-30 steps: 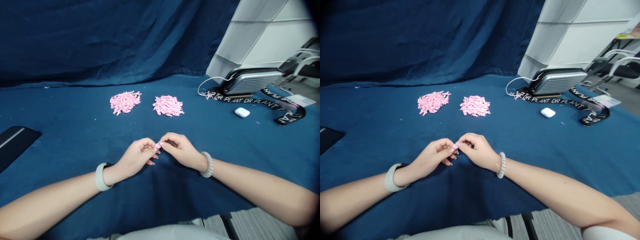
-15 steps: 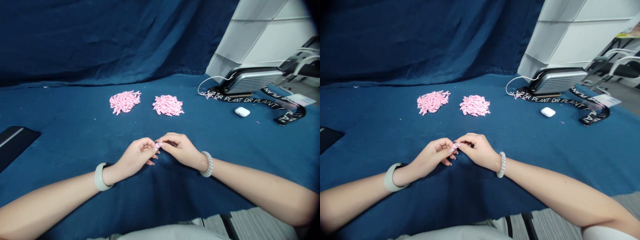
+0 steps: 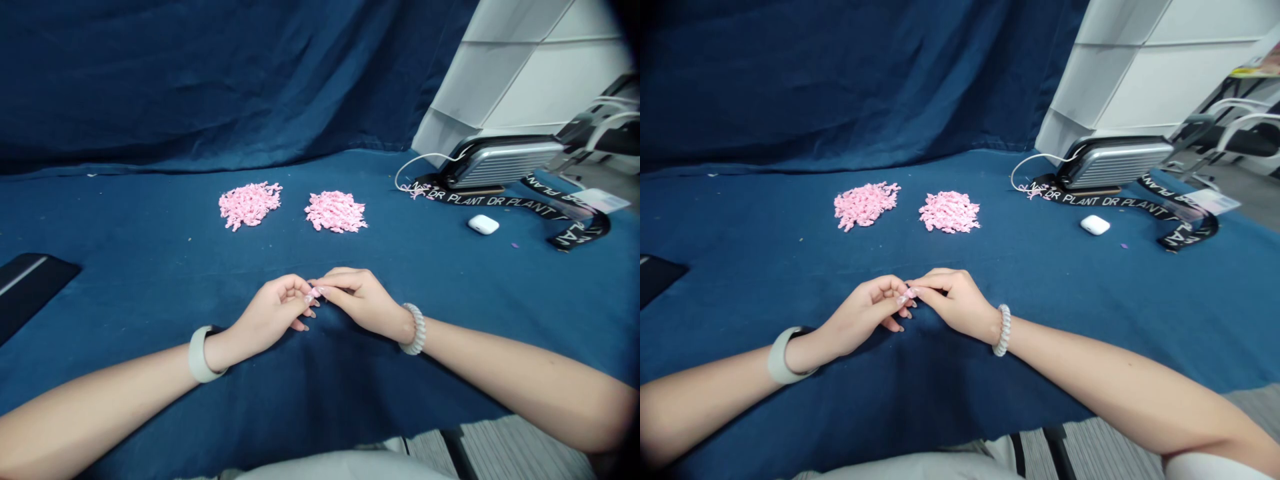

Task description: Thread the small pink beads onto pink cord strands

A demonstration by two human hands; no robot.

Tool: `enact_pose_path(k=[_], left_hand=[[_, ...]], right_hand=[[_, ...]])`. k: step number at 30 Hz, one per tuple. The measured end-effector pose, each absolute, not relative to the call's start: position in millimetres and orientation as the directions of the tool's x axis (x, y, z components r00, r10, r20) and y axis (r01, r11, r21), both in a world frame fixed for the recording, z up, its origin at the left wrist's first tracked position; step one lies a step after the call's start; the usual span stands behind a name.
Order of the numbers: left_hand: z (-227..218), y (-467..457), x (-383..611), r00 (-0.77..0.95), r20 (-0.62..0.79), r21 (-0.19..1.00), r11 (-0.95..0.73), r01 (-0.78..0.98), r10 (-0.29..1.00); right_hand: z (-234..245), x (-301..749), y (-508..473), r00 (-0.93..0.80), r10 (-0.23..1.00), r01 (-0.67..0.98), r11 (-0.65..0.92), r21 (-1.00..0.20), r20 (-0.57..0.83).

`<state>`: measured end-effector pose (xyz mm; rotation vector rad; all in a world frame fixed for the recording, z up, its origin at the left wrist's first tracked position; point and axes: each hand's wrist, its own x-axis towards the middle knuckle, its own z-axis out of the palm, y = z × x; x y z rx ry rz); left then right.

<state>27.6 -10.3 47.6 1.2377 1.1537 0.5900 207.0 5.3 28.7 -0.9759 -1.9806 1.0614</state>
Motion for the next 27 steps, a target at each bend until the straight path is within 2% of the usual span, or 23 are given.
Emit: enact_pose_path(k=[5,11,19,27], left_hand=[[46.1,-9.2,28.4,0.360,-0.351,0.932,0.287,0.222,0.864],[46.9,-9.6,28.3,0.358,-0.361,0.929,0.296,0.224,0.861],[45.1,-9.8,25.6,0.368,-0.358,0.933,0.308,0.189,0.858],[47.1,-9.9,28.5,0.346,-0.367,0.926,0.305,0.222,0.863]], right_hand=[[24.3,207.1,4.6,-0.416,0.897,0.331,0.300,-0.895,0.147],[29.0,206.3,5.7,-0.451,0.875,0.352,0.353,-0.867,0.173],[29.9,206.1,5.5,-0.407,0.902,0.397,0.316,-0.862,0.143],[27.8,205.4,4.9,-0.396,0.912,0.361,0.262,-0.895,0.107]])
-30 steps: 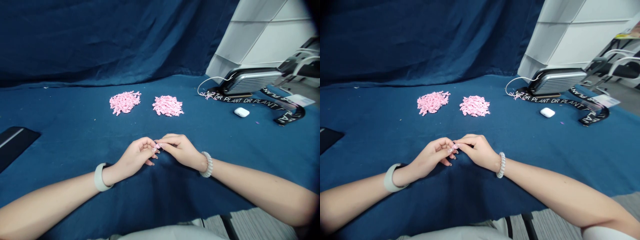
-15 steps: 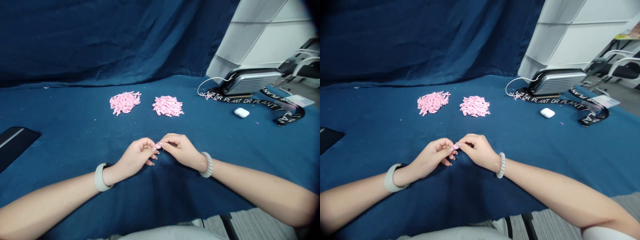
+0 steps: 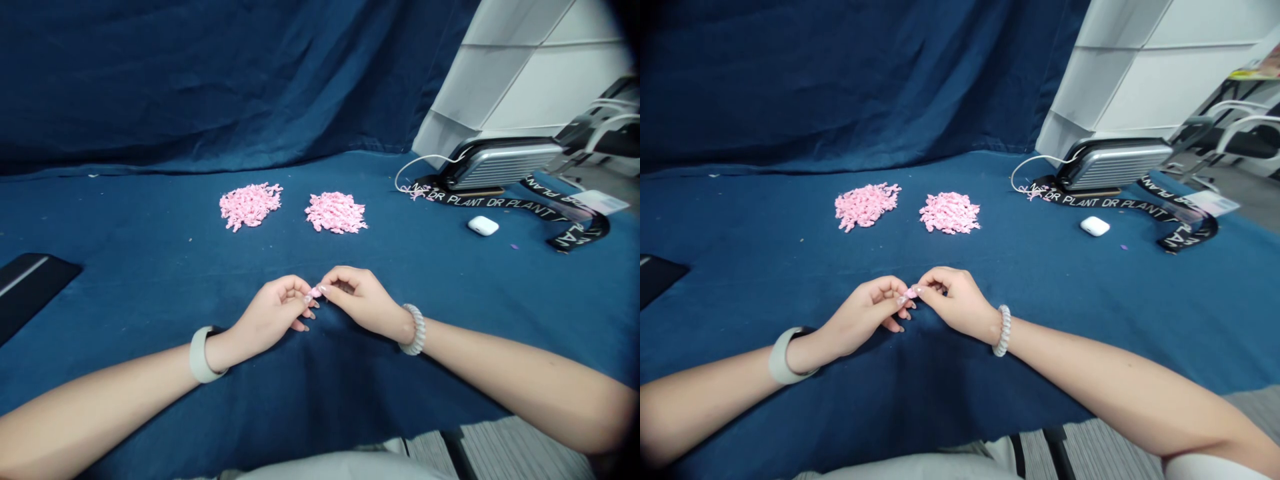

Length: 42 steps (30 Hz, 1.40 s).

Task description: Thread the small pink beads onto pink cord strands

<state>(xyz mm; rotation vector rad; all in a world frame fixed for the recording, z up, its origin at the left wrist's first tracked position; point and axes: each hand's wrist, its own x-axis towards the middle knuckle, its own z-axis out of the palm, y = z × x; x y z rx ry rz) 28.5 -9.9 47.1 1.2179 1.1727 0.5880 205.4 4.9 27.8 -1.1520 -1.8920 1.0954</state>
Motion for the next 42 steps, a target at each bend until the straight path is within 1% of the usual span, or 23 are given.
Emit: enact_pose_path(k=[3,8,12,15,22,33,42], left_hand=[[45.7,-9.2,29.1,0.338,-0.364,0.928,0.306,0.214,0.868],[46.0,-9.8,27.7,0.358,-0.353,0.933,0.297,0.202,0.865],[48.1,-10.9,27.7,0.358,-0.354,0.932,0.294,0.212,0.864],[47.3,-10.5,27.9,0.352,-0.354,0.931,0.291,0.220,0.867],[45.6,-9.6,28.0,0.356,-0.357,0.929,0.290,0.230,0.863],[46.2,-10.8,26.7,0.371,-0.351,0.934,0.291,0.209,0.860],[44.7,-9.5,27.7,0.366,-0.343,0.934,0.275,0.227,0.865]], right_hand=[[28.9,205.4,4.5,-0.410,0.907,0.356,0.254,-0.900,0.094],[31.0,205.6,4.6,-0.416,0.898,0.403,0.324,-0.856,0.143],[31.0,205.7,5.4,-0.416,0.896,0.394,0.333,-0.857,0.156],[31.3,205.9,5.6,-0.418,0.896,0.381,0.323,-0.866,0.151],[32.4,205.5,4.4,-0.414,0.906,0.368,0.255,-0.894,0.088],[31.2,205.0,4.1,-0.427,0.895,0.393,0.310,-0.866,0.127],[29.3,204.3,4.8,-0.400,0.912,0.358,0.247,-0.900,0.091]])
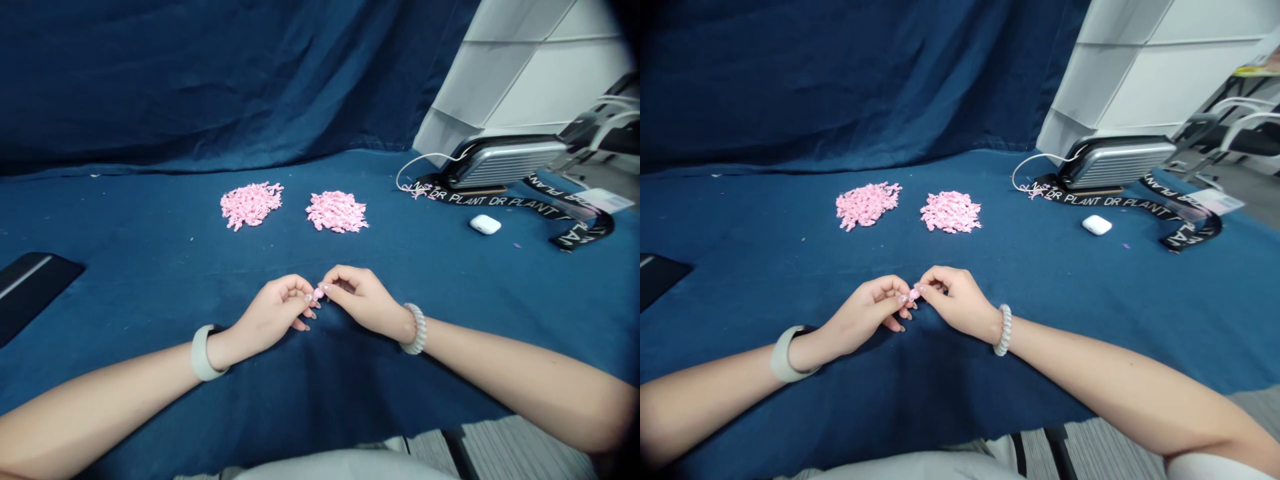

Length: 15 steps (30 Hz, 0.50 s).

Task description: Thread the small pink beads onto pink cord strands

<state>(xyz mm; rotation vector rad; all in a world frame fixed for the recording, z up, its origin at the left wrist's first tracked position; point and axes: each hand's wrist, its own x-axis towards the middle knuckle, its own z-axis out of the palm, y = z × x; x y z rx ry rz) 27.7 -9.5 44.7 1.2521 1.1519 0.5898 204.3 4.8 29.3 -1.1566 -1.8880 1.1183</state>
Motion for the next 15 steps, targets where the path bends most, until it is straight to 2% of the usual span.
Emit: enact_pose_path(k=[7,15], left_hand=[[45.1,-9.6,27.2,0.360,-0.350,0.933,0.289,0.213,0.865],[46.5,-9.9,29.3,0.364,-0.376,0.916,0.280,0.288,0.852]], right_hand=[[28.8,204.3,5.1,-0.392,0.916,0.356,0.239,-0.903,0.088],[28.9,204.2,4.5,-0.390,0.916,0.347,0.238,-0.907,0.091]])
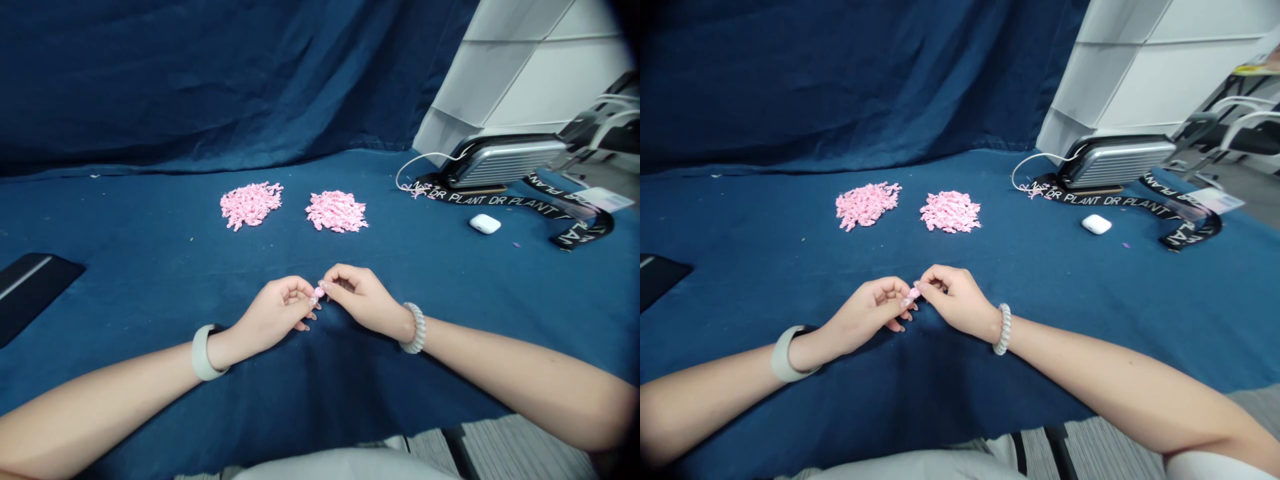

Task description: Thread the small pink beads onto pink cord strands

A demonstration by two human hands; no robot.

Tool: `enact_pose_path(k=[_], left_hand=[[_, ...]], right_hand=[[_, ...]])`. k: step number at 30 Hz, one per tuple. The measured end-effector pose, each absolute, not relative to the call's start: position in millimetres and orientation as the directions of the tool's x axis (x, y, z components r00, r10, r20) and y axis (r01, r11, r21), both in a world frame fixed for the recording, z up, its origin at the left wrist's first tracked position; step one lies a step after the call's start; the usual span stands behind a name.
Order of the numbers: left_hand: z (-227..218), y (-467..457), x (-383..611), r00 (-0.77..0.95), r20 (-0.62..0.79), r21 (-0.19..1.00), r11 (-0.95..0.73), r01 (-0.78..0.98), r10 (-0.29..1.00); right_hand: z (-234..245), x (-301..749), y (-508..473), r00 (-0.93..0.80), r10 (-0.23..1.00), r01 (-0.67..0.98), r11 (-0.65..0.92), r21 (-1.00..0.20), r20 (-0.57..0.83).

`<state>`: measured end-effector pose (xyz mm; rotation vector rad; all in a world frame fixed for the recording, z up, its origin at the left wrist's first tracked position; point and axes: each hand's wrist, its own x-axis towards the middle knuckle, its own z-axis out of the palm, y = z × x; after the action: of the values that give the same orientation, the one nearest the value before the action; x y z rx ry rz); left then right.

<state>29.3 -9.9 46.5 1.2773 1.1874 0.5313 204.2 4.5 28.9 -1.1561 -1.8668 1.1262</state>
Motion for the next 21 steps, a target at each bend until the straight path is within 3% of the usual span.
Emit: enact_pose_path(k=[21], left_hand=[[47.3,-10.3,27.9,0.386,-0.360,0.923,0.266,0.277,0.849]], right_hand=[[31.1,204.2,4.1,-0.395,0.913,0.373,0.257,-0.891,0.098]])
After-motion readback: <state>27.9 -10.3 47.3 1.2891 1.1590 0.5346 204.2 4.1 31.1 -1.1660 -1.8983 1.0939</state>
